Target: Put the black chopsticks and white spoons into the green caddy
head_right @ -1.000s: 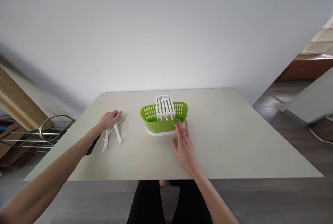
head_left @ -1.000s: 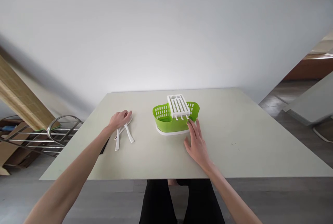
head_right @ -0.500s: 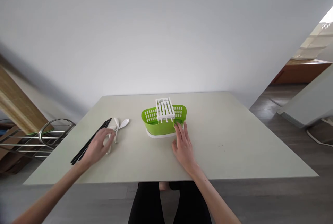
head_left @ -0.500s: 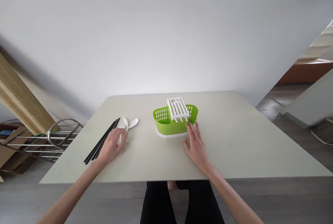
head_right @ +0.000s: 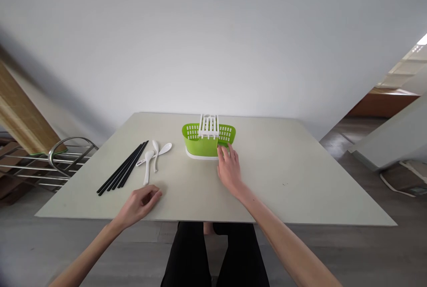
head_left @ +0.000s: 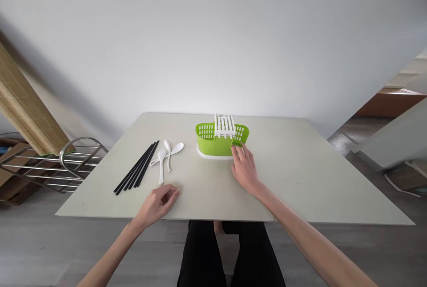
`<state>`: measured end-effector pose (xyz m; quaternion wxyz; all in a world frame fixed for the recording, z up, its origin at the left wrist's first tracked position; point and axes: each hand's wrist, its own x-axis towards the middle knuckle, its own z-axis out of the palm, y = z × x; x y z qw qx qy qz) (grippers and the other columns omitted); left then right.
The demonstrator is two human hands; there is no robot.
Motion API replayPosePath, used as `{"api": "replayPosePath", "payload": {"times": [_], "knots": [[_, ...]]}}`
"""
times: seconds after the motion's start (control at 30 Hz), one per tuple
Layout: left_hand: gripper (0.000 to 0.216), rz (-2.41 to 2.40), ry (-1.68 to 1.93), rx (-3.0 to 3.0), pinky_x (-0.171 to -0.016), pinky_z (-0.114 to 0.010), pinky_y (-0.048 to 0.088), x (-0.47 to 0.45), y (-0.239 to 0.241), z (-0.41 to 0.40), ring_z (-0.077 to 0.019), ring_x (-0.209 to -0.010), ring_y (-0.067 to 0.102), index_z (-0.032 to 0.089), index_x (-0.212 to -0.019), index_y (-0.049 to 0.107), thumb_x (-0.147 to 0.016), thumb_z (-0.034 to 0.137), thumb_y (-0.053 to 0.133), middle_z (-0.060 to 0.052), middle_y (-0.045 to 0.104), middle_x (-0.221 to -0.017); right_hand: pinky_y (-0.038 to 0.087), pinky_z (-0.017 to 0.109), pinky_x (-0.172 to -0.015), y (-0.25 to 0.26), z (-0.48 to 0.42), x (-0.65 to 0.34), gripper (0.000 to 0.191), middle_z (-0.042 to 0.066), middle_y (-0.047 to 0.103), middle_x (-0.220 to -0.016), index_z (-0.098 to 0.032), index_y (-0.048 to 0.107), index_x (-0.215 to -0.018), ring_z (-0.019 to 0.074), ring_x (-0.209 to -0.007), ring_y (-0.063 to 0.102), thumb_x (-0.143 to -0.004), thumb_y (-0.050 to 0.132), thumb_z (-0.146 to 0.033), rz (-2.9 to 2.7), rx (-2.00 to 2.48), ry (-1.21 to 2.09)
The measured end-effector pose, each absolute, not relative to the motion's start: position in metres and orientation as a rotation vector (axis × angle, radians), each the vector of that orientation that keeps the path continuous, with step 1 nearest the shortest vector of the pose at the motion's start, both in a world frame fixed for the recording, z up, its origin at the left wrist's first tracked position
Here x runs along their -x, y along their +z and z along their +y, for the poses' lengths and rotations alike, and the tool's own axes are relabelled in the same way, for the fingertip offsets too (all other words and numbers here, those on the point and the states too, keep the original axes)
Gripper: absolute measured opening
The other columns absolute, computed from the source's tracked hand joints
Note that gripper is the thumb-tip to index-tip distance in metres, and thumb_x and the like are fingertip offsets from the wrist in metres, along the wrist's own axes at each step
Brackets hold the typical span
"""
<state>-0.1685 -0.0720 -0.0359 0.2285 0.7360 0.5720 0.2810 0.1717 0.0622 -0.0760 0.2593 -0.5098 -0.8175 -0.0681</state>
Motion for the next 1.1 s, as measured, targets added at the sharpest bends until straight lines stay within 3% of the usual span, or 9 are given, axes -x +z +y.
{"api": "replayPosePath", "payload": {"times": [0.43,0.6,0.77,0.9,1.1], "knots": [[0.034,1.577,0.854,-1.923,-0.053,-0.029,0.04,0.176,-0.049,-0.08,-0.0163,-0.059,0.052,0.025,-0.077,0.06,-0.102,0.046,0.051,-0.002,0.057,-0.067,0.044,0.05,-0.108,-0.035,0.158,0.004,0.076,0.024,0.057,-0.143,-0.006,0.039,-0.158,0.0365,-0.132,0.046,-0.084,0.055,0.001,-2.471,1.335,-0.089],[0.035,1.582,0.848,-1.925,-0.053,-0.03,0.042,0.175,-0.047,-0.082,-0.0169,-0.059,0.052,0.025,-0.077,0.058,-0.102,0.048,0.05,-0.002,0.057,-0.067,0.047,0.048,-0.109,-0.021,0.167,0.042,0.071,0.023,0.056,-0.15,-0.006,0.043,-0.157,0.0357,-0.14,0.047,-0.088,0.057,-0.006,-2.531,1.219,-0.018],[0.038,1.603,0.875,-1.901,-0.053,-0.03,0.041,0.175,-0.048,-0.081,-0.016,-0.058,0.051,0.025,-0.074,0.057,-0.101,0.05,0.05,-0.001,0.058,-0.067,0.037,0.047,-0.123,-0.035,0.132,-0.012,0.081,0.013,0.031,-0.173,-0.016,0.024,-0.169,0.0284,-0.163,0.018,-0.092,0.046,-0.006,-2.495,0.97,0.064],[0.037,1.614,0.876,-1.888,-0.052,-0.028,0.04,0.174,-0.046,-0.08,-0.0152,-0.057,0.05,0.025,-0.078,0.061,-0.102,0.052,0.05,0.0,0.057,-0.066,0.041,0.047,-0.123,-0.074,0.088,-0.109,0.084,0.006,0.037,-0.171,-0.029,0.009,-0.172,0.0234,-0.162,0.025,-0.097,0.04,-0.009,-2.428,0.997,0.184],[0.038,1.71,0.913,-1.866,-0.053,-0.027,0.037,0.171,-0.045,-0.079,-0.0145,-0.056,0.045,0.024,-0.082,0.062,-0.102,0.054,0.049,0.002,0.052,-0.064,0.048,0.048,-0.119,-0.126,0.036,-0.234,0.062,0.006,0.044,-0.168,-0.031,0.025,-0.17,0.0274,-0.156,0.04,-0.11,0.04,-0.036,-2.166,1.352,0.249]]}}
